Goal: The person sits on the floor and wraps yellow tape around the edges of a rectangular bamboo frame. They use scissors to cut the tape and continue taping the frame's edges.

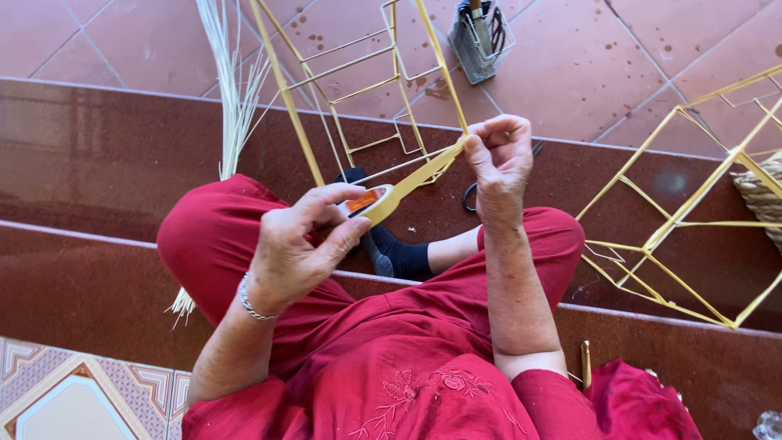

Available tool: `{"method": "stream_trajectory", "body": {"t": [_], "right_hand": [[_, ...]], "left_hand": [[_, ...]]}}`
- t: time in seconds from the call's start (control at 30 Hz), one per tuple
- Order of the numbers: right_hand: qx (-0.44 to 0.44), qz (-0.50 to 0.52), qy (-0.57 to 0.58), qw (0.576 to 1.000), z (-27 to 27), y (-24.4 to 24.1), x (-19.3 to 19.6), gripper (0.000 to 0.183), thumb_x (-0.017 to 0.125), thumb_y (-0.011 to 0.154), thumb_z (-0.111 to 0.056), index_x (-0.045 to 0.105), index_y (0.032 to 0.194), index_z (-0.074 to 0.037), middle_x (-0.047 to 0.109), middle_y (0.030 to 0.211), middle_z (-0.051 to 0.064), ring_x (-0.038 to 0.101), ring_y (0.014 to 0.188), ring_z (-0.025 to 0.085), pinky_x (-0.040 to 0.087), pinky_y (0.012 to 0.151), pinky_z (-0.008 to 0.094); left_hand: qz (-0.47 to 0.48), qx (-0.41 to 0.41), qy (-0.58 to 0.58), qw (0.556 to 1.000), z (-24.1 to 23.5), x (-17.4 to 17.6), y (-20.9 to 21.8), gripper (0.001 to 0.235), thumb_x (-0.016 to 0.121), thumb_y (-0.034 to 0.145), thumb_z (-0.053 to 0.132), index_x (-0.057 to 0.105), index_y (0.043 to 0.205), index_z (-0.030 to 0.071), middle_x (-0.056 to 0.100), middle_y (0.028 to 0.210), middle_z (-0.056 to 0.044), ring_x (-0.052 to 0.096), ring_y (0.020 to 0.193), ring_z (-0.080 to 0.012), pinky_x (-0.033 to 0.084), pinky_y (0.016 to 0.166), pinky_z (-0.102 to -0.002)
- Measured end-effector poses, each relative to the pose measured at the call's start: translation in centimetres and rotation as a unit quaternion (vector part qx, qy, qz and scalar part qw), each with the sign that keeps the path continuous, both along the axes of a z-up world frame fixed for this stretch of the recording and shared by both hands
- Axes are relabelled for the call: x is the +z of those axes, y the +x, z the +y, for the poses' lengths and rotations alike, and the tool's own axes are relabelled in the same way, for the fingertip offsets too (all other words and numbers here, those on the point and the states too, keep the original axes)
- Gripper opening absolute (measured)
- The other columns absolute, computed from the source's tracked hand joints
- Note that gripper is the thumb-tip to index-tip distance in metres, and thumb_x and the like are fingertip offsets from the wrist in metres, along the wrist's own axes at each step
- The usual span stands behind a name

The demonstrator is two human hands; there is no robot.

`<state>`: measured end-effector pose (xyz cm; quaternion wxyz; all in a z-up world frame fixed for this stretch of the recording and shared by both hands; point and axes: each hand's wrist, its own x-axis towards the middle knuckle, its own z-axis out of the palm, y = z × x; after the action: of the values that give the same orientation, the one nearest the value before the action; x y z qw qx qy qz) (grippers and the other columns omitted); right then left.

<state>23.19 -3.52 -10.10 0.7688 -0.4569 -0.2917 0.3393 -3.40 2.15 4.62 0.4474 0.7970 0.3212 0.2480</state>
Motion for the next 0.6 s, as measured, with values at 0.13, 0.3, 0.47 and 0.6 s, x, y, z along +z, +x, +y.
{"method": "stream_trajectory", "body": {"t": [0.13, 0.3, 0.47, 0.6], "right_hand": [[-0.019, -0.042, 0.002, 0.999, 0.1, -0.3, -0.1, 0.025, 0.068, 0.106, 0.002, 0.048, 0.117, -0.007, 0.065, 0.108, 0.009, 0.066, 0.096, 0.014, 0.057, 0.09, 0.027], [0.01, -0.039, 0.042, 0.998, 0.1, -0.3, -0.1, 0.024, 0.067, 0.108, 0.002, 0.048, 0.116, -0.008, 0.063, 0.108, 0.01, 0.065, 0.094, 0.015, 0.059, 0.091, 0.03], [0.012, -0.049, 0.049, 0.998, 0.0, -0.1, -0.3, 0.024, 0.069, 0.108, 0.002, 0.048, 0.114, -0.008, 0.063, 0.109, 0.011, 0.065, 0.093, 0.017, 0.058, 0.086, 0.03], [0.008, -0.081, 0.041, 0.996, -0.1, 0.1, -0.3, 0.021, 0.069, 0.109, 0.0, 0.05, 0.114, -0.007, 0.063, 0.111, 0.01, 0.067, 0.089, 0.017, 0.058, 0.087, 0.03]], "left_hand": [[0.011, 0.044, -0.028, 0.999, 1.1, 0.7, -1.8, 0.023, 0.079, 0.093, 0.01, 0.072, 0.114, 0.003, 0.068, 0.068, -0.002, 0.059, 0.06, -0.0013, 0.046, 0.052, -0.021], [0.119, 0.102, 0.168, 0.973, 2.2, -0.5, -3.2, 0.021, 0.08, 0.093, 0.03, 0.073, 0.092, 0.01, 0.071, 0.071, -0.007, 0.071, 0.061, -0.0154, 0.053, 0.054, -0.03], [0.253, 0.147, 0.212, 0.932, 3.3, -3.0, -2.6, 0.038, 0.079, 0.088, 0.048, 0.068, 0.079, 0.013, 0.066, 0.059, -0.01, 0.069, 0.056, -0.0318, 0.053, 0.053, -0.044], [0.253, 0.155, 0.202, 0.933, 3.6, -4.0, -2.3, 0.037, 0.08, 0.088, 0.047, 0.068, 0.079, 0.013, 0.066, 0.058, -0.01, 0.069, 0.058, -0.0332, 0.053, 0.054, -0.044]]}}
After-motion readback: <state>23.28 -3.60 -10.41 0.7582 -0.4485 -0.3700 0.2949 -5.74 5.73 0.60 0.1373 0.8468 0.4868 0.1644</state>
